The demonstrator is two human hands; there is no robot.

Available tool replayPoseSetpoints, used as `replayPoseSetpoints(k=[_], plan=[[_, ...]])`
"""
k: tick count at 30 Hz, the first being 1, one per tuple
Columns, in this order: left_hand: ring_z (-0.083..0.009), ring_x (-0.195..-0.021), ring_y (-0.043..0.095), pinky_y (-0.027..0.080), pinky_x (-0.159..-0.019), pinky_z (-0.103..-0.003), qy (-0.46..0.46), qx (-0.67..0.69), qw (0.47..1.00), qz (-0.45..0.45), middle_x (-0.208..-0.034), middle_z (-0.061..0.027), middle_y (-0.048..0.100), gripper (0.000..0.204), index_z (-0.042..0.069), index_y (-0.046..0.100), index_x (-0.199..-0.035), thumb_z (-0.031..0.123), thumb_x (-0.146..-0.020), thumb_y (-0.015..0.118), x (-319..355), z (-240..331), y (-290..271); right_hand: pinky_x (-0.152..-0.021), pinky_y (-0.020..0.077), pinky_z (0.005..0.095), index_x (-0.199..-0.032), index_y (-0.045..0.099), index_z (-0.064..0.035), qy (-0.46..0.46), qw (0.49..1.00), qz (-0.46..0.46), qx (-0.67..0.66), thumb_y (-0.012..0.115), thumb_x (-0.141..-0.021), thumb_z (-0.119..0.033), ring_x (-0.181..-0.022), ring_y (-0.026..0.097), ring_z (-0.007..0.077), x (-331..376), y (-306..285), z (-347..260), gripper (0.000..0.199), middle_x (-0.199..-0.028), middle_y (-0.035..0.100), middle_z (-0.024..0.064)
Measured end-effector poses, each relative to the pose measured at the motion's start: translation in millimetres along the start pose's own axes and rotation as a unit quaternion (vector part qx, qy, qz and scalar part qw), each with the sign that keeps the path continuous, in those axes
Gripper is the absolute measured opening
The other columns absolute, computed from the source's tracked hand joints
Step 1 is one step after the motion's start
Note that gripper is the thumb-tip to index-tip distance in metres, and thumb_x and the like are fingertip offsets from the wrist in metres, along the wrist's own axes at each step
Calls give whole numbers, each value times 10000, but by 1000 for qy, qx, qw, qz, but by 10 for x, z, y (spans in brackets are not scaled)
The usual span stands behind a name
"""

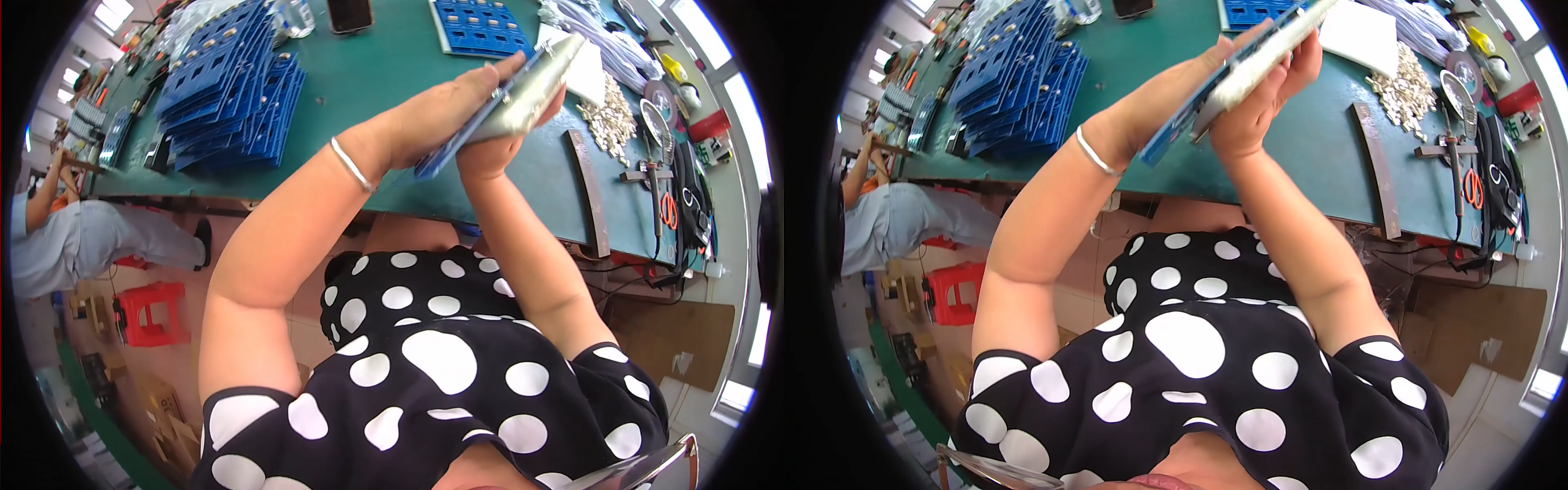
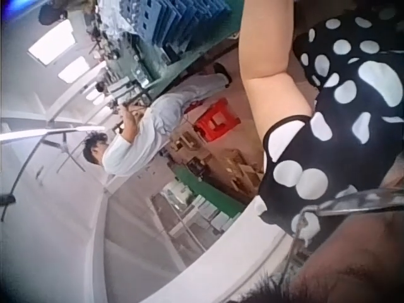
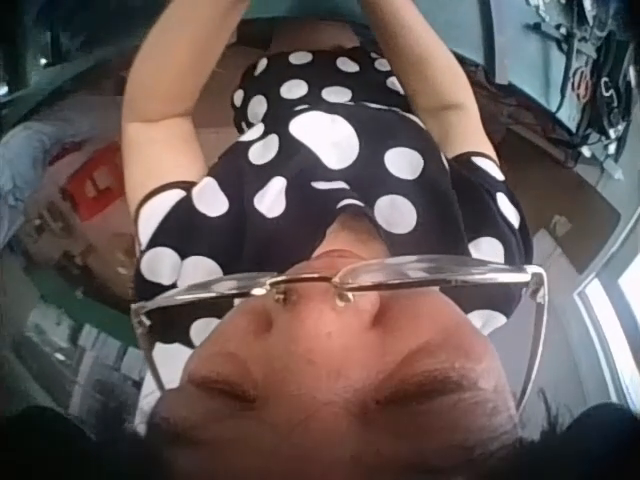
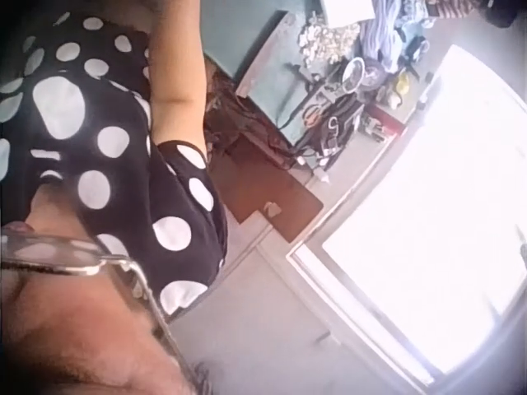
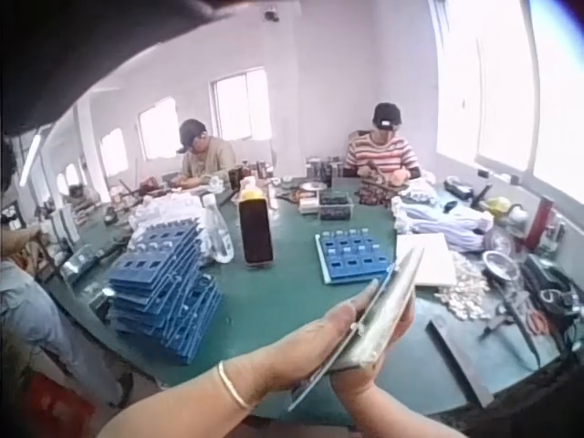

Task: The person places circuit boards onto a fixture, secures them with a metal bar, and solders components onto the boards using a soldering iron and solder wire.

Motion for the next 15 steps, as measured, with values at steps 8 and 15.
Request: replayPoseSetpoints(k=[8,15], plan=[[-488,-1373,248,153,-1031,-733,15,-562,827,13,-1536,-108,292,479,349,390,-1459,497,-1006,342,160,-438,698,-1105,334,411,-1476,145,-26,195,944,-165,209,428,-986,-191,-1311,418,259,677,-1665,-962,590,-1454,338,172],[-454,-1403,207,155,-991,-787,73,-692,716,-50,-1548,-45,286,456,416,430,-1416,428,-963,483,255,-816,837,-652,561,298,-1324,259,8,661,712,-194,134,395,-844,22,-745,660,212,586,-1769,-1350,499,-1003,608,178]])
Point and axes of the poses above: each hand's wrist, its own x-axis away from the middle knuckle, its own y-axis out of the palm, z = x × y, the point moved 3 cm from there along -x, towards the middle knuckle
